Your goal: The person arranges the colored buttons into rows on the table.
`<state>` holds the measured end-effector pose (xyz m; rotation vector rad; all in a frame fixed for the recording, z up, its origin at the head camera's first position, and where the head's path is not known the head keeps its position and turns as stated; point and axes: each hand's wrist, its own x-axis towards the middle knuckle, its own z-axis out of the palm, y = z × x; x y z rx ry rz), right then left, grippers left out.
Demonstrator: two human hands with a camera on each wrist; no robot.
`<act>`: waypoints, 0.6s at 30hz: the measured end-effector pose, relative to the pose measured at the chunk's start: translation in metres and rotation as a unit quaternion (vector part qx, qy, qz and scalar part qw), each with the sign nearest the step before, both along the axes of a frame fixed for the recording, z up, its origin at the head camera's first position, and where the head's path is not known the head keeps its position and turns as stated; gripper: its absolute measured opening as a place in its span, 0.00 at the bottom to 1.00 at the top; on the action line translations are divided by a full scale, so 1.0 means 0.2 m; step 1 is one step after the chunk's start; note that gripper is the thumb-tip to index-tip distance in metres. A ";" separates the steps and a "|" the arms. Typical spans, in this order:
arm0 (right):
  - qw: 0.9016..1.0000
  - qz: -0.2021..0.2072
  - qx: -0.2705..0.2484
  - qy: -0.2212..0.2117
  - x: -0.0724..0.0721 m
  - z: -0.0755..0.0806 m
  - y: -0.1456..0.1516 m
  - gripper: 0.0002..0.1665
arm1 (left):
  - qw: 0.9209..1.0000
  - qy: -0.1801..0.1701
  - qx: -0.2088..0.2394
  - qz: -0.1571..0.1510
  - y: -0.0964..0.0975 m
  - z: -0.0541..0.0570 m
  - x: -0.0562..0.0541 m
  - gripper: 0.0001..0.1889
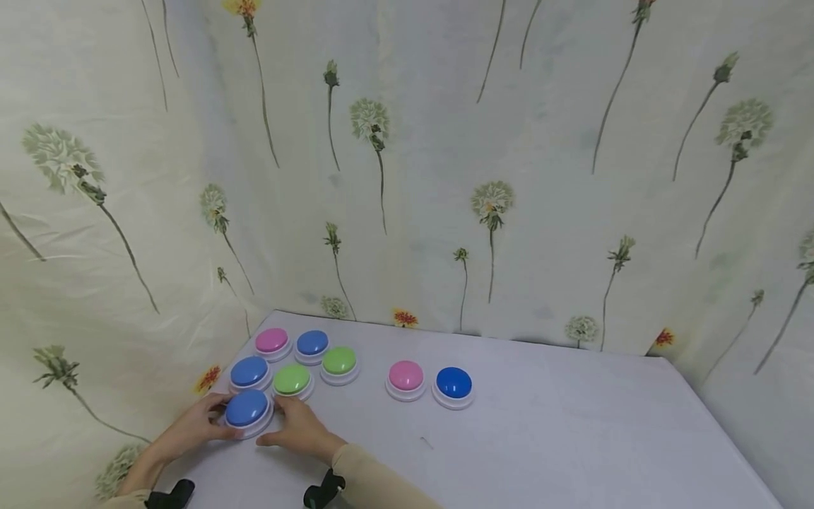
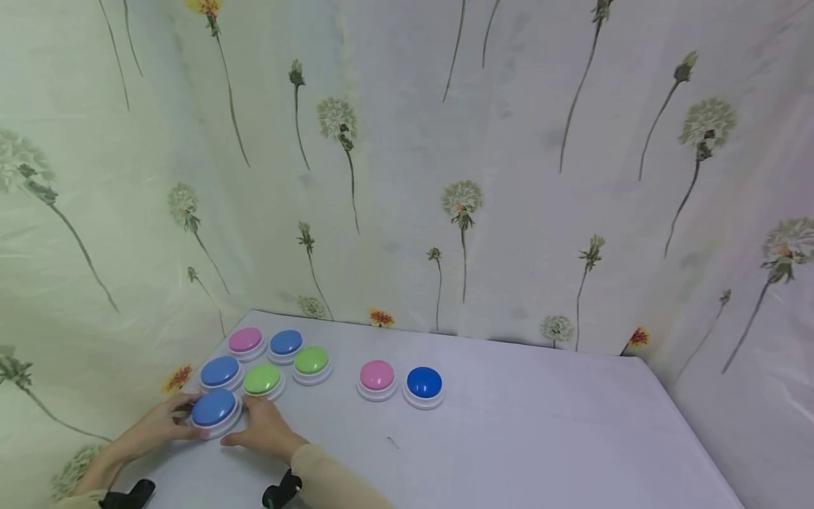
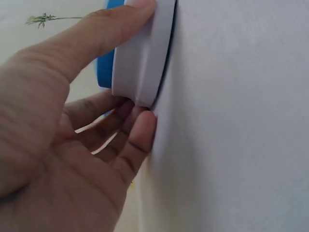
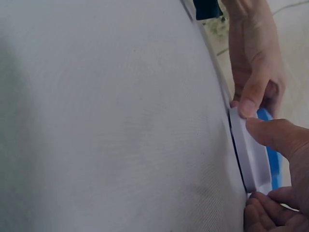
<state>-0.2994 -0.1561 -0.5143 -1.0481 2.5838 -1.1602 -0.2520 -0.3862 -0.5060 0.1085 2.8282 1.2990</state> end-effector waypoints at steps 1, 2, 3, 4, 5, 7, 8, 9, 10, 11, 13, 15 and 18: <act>1.000 0.001 0.001 0.003 0.00 0.00 0.00 0.42 | 1.000 0.003 0.000 0.001 0.00 -0.01 0.00 0.39; 1.000 0.001 0.001 0.005 0.00 0.00 0.00 0.42 | 1.000 0.006 -0.002 0.002 0.00 -0.01 0.00 0.38; 1.000 0.002 0.002 0.006 0.00 0.00 0.01 0.42 | 1.000 0.010 -0.004 0.003 0.00 -0.01 0.00 0.38; 1.000 0.003 0.004 0.008 0.00 0.01 0.01 0.42 | 1.000 0.012 -0.005 0.006 0.00 -0.01 0.00 0.38; 1.000 0.003 0.008 0.012 0.00 0.01 0.01 0.42 | 1.000 0.017 -0.007 0.004 0.00 -0.01 0.00 0.37; 1.000 0.001 0.016 0.021 -0.01 0.01 0.00 0.43 | 1.000 0.022 -0.009 -0.003 -0.01 -0.01 0.00 0.37; 0.999 -0.002 0.023 0.027 -0.01 0.00 0.00 0.44 | 1.000 0.024 -0.009 -0.005 -0.01 -0.01 -0.01 0.37; 0.999 -0.006 0.030 0.035 -0.01 0.00 0.00 0.45 | 1.000 0.026 -0.008 -0.009 -0.01 -0.01 -0.01 0.37; 0.998 -0.009 0.036 0.043 -0.01 0.00 0.00 0.45 | 1.000 0.026 -0.005 -0.013 0.00 -0.01 -0.01 0.36; 0.998 -0.011 0.041 0.050 -0.01 0.00 0.00 0.45 | 0.999 0.026 -0.004 -0.022 -0.01 -0.01 -0.01 0.36; 0.997 -0.014 0.046 0.059 0.00 -0.01 0.00 0.45 | 0.999 0.021 -0.001 -0.031 -0.01 -0.01 -0.01 0.36; 0.997 -0.015 0.047 0.056 0.00 -0.01 0.00 0.45 | 0.999 0.016 0.004 -0.042 -0.01 -0.01 0.00 0.36; 0.998 -0.012 0.037 0.050 0.00 -0.02 0.00 0.44 | 0.998 0.017 0.005 -0.055 -0.01 0.00 0.00 0.36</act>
